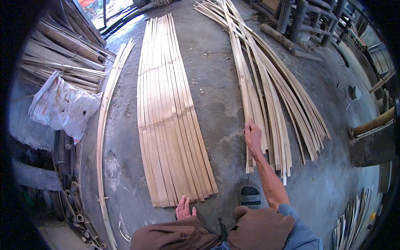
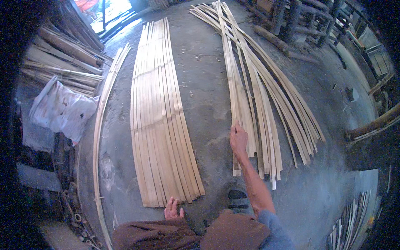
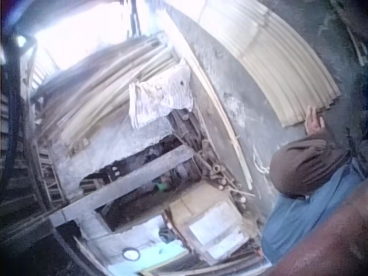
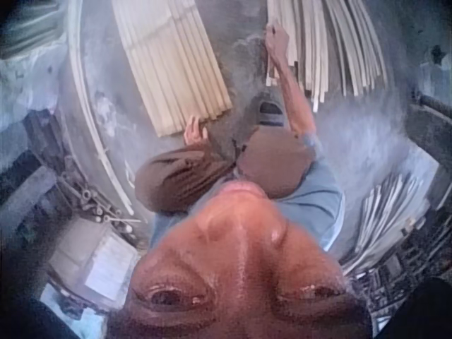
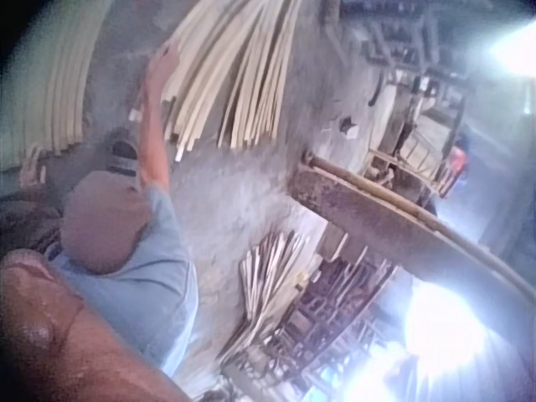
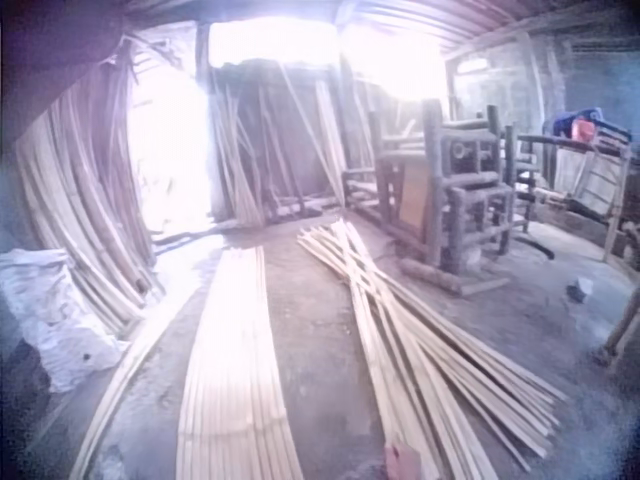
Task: The person sits on the floor and arranges long, thin bamboo strips into a neat, parallel stack. They repeatedly pick up individual strips from a pile and place them onto the growing stack, smoothing them into alignment.
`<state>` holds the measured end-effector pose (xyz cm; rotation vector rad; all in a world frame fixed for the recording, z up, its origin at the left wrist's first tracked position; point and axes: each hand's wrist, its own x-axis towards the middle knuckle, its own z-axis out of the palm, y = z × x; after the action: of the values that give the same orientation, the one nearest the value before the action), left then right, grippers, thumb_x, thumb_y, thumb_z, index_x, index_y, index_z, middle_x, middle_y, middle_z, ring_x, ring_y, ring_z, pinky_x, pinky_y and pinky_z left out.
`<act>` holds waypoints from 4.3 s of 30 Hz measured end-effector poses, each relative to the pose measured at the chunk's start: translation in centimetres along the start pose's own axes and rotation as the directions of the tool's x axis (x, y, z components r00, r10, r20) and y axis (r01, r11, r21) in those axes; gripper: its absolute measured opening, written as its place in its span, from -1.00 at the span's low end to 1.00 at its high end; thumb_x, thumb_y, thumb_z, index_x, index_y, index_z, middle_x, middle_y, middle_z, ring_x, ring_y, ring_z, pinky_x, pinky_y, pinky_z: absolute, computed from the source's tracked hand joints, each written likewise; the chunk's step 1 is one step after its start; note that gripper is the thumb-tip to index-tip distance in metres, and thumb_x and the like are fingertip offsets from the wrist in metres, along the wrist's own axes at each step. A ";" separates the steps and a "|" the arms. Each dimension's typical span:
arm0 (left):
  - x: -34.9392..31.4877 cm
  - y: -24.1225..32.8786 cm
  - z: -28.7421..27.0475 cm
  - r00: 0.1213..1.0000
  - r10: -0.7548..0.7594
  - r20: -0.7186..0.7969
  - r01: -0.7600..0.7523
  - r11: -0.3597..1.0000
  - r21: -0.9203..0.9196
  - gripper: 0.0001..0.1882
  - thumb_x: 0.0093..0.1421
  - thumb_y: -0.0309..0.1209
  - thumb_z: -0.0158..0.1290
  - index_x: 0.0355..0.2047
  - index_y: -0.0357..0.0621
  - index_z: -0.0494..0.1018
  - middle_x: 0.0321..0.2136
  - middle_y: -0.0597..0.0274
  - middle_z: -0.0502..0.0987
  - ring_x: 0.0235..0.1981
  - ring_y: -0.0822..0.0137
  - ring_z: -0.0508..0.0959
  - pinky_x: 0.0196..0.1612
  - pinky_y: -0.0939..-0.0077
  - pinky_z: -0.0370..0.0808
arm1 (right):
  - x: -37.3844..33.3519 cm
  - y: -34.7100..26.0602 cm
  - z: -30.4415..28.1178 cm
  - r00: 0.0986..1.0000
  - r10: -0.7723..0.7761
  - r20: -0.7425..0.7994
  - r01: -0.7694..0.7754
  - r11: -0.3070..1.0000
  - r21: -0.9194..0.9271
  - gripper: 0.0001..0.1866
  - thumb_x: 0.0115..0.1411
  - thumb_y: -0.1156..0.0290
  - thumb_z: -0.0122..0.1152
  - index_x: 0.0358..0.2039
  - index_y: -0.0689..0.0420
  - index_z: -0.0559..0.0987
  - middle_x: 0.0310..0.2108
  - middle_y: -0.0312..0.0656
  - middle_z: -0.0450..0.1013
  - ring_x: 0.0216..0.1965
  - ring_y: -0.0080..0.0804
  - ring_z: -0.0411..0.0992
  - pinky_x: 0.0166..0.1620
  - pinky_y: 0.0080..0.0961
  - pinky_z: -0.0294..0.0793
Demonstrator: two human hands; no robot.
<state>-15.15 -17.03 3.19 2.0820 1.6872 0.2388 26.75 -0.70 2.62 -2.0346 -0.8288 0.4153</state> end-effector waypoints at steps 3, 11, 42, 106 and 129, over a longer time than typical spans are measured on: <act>0.0 -0.2 0.2 1.000 0.023 -0.018 -0.023 1.000 -0.004 -0.38 0.02 -0.44 0.20 0.16 -0.10 0.40 0.28 0.04 0.28 0.25 0.04 0.33 0.24 0.12 0.28 | 0.1 1.4 0.2 1.000 0.006 -0.001 -0.006 1.000 0.000 -0.55 0.34 0.31 0.07 0.17 0.26 0.44 -0.50 -0.04 0.51 -0.43 -0.22 0.51 -0.32 -0.32 0.45; -0.3 -0.8 0.0 0.999 0.025 -0.022 -0.025 1.000 -0.010 -0.39 0.05 -0.40 0.19 0.16 -0.10 0.39 0.27 0.06 0.28 0.27 0.04 0.31 0.26 0.12 0.25 | -4.2 0.1 2.2 0.933 -0.349 0.087 0.360 0.911 -0.202 -0.53 0.30 0.34 0.06 0.17 0.27 0.37 -0.11 0.21 0.49 -0.10 0.20 0.47 -0.01 0.06 0.42; 0.0 -0.8 0.3 0.999 0.028 -0.025 -0.028 1.000 0.011 -0.39 0.01 -0.41 0.20 0.14 -0.10 0.40 0.28 0.06 0.29 0.24 0.03 0.34 0.25 0.10 0.27 | 5.3 5.3 -16.1 0.981 -0.136 -0.137 0.097 0.960 -0.264 -0.49 0.31 0.02 0.13 0.10 0.13 0.55 -0.28 0.12 0.59 -0.21 -0.16 0.61 -0.14 -0.36 0.53; 9.5 0.7 2.7 0.960 0.268 -0.084 -0.268 0.963 0.007 -0.43 0.05 -0.41 0.20 0.09 -0.24 0.36 0.12 -0.13 0.33 0.10 -0.15 0.40 0.10 0.05 0.40 | -3.1 0.2 -12.1 0.995 0.047 -0.087 -0.047 0.999 0.002 -0.51 0.35 0.29 0.11 0.25 0.15 0.40 -0.53 0.00 0.41 -0.44 -0.49 0.37 -0.27 -0.49 0.43; 8.5 -0.5 5.4 0.959 0.232 -0.164 -0.227 0.973 0.049 -0.39 0.08 -0.40 0.16 0.18 -0.13 0.31 0.19 -0.12 0.27 0.20 -0.14 0.29 0.23 0.02 0.25 | -11.9 -0.1 5.5 0.804 -0.288 0.520 0.254 0.957 0.137 -0.65 0.29 0.23 0.13 -0.02 0.17 0.51 -0.33 0.09 0.54 -0.26 0.00 0.56 -0.20 -0.19 0.51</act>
<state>-11.38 -10.01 -2.99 2.3387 1.5463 0.4782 14.99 -5.52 -0.59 -1.7164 -1.4107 0.8565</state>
